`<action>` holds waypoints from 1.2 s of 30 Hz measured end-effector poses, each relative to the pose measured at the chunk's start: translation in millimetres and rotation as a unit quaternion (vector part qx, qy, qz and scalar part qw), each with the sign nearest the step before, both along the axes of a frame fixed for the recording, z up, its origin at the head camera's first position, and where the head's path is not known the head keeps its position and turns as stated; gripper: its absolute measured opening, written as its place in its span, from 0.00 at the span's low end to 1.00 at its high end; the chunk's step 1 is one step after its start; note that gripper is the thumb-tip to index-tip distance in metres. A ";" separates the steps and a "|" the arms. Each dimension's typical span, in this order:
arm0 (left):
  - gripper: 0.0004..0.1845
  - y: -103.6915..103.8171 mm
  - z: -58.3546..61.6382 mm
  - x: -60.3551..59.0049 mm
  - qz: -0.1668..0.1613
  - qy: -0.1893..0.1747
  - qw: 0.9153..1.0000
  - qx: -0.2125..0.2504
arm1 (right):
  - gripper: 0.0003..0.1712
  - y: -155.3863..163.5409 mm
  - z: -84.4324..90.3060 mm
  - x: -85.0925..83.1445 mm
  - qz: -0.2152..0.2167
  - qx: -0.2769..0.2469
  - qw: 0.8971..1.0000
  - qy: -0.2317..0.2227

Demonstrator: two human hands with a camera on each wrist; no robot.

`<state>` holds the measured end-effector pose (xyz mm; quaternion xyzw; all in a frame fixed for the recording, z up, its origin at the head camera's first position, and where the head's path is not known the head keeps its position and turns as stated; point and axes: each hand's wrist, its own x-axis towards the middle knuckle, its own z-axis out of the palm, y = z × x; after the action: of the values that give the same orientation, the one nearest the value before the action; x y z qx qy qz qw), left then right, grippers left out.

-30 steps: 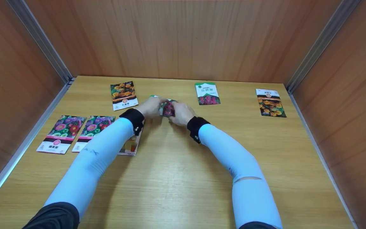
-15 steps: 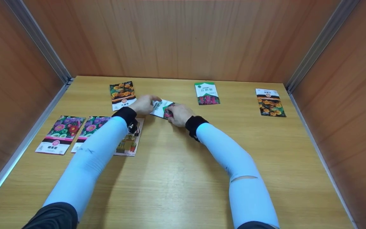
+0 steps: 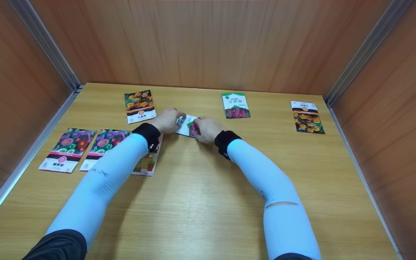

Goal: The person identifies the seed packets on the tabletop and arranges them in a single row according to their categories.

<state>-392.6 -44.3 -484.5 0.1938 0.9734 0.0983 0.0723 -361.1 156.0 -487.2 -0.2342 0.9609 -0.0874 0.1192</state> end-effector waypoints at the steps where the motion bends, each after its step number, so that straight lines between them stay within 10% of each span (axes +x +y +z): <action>1: 0.28 0.7 -0.7 0.7 0.002 0.003 1.000 -0.002 | 0.39 0.8 0.7 -0.7 0.002 0.006 1.000 -0.006; 13: 0.30 8.5 -2.7 10.0 -0.038 -0.001 0.999 -0.013 | 0.23 -1.4 -0.4 -3.1 0.017 0.057 0.997 0.039; 23: 0.16 25.6 1.7 40.6 -0.075 0.052 0.996 -0.024 | 0.23 -12.6 -4.0 5.1 -0.038 0.034 0.998 0.025; 31: 0.17 21.0 -3.0 54.7 -0.183 0.092 0.979 0.005 | 0.26 -10.0 -5.0 7.8 0.058 -0.028 0.996 0.059; 36: 0.22 17.8 -1.3 70.1 -0.179 0.067 0.981 0.016 | 0.23 -15.9 -4.3 15.0 0.061 -0.035 0.997 0.031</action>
<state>-322.5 -26.5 -485.8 0.3723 0.9239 0.0860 0.0200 -346.1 140.1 -491.5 -0.2993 0.9443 -0.1065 0.0857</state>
